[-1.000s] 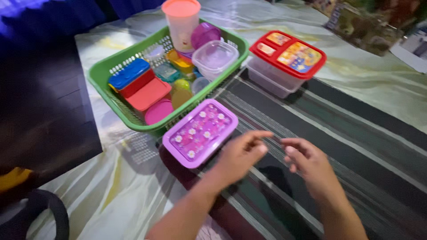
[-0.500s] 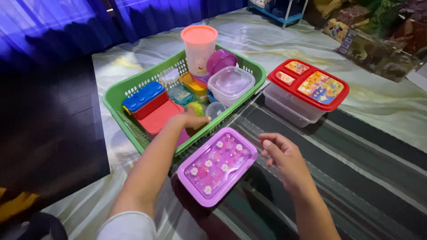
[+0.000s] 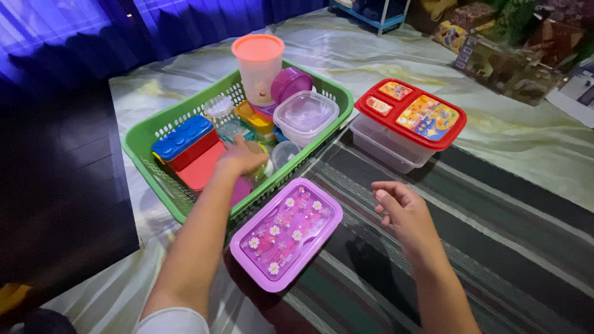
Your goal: The person wipes the inside and outside of several plastic food containers and lids with a cloth, then places cutlery inside one container and closes it. They continue wiping additional containers and lids, stacking them as they finish.
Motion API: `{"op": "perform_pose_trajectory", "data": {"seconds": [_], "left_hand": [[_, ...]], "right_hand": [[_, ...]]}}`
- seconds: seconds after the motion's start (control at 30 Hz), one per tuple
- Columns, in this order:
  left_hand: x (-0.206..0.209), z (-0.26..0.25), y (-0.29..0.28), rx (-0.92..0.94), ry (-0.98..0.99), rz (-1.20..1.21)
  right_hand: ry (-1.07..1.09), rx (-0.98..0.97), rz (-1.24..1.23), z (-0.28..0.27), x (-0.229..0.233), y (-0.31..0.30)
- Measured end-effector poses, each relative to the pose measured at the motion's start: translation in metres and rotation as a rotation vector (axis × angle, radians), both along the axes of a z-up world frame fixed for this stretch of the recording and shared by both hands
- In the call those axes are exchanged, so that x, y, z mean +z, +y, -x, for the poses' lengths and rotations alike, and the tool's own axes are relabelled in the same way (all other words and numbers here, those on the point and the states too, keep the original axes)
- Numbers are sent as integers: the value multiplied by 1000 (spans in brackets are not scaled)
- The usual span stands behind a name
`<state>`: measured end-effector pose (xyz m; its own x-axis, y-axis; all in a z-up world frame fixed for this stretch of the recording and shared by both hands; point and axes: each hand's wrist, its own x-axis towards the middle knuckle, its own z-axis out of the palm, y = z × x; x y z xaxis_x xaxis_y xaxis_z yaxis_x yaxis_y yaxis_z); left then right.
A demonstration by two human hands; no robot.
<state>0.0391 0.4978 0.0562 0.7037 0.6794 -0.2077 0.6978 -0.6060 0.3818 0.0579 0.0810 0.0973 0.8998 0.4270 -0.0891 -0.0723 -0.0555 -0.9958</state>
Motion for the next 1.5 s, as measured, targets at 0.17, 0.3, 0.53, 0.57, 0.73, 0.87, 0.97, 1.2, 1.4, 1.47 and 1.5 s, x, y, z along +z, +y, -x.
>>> {"op": "perform_pose_trajectory", "data": {"seconds": [0.17, 0.3, 0.53, 0.57, 0.73, 0.87, 0.97, 1.2, 1.4, 1.47, 1.5], "left_hand": [[108, 42, -37, -56, -157, -254], [180, 78, -93, -169, -438, -507], [216, 93, -196, -696, -821, -429], [214, 91, -207, -762, -821, -360], [188, 59, -232, -945, -850, -282], [161, 6, -179, -775, -731, -234], [127, -28, -112, -593, -633, -304], [-3, -54, 17, -500, -237, -113], [-73, -83, 62, -716, 45, -4], [-90, -95, 66, -713, 140, -10], [-101, -99, 66, -733, 171, -15]], "right_hand": [[-33, -18, 43, 8, 13, 0], [-209, -67, 134, 24, 27, 7], [-1127, -143, 269, 41, 37, 11], [-1105, -161, 266, 40, 35, 13], [-804, -151, 140, 25, 15, 15], [-574, -276, 201, 3, -10, 14], [-544, -318, 214, -15, -34, 11], [-634, -321, 101, -37, -72, 11], [-580, -297, 56, -36, -79, 8], [-626, -311, 101, -38, -81, 7], [-650, -321, 125, -39, -83, 5]]}}
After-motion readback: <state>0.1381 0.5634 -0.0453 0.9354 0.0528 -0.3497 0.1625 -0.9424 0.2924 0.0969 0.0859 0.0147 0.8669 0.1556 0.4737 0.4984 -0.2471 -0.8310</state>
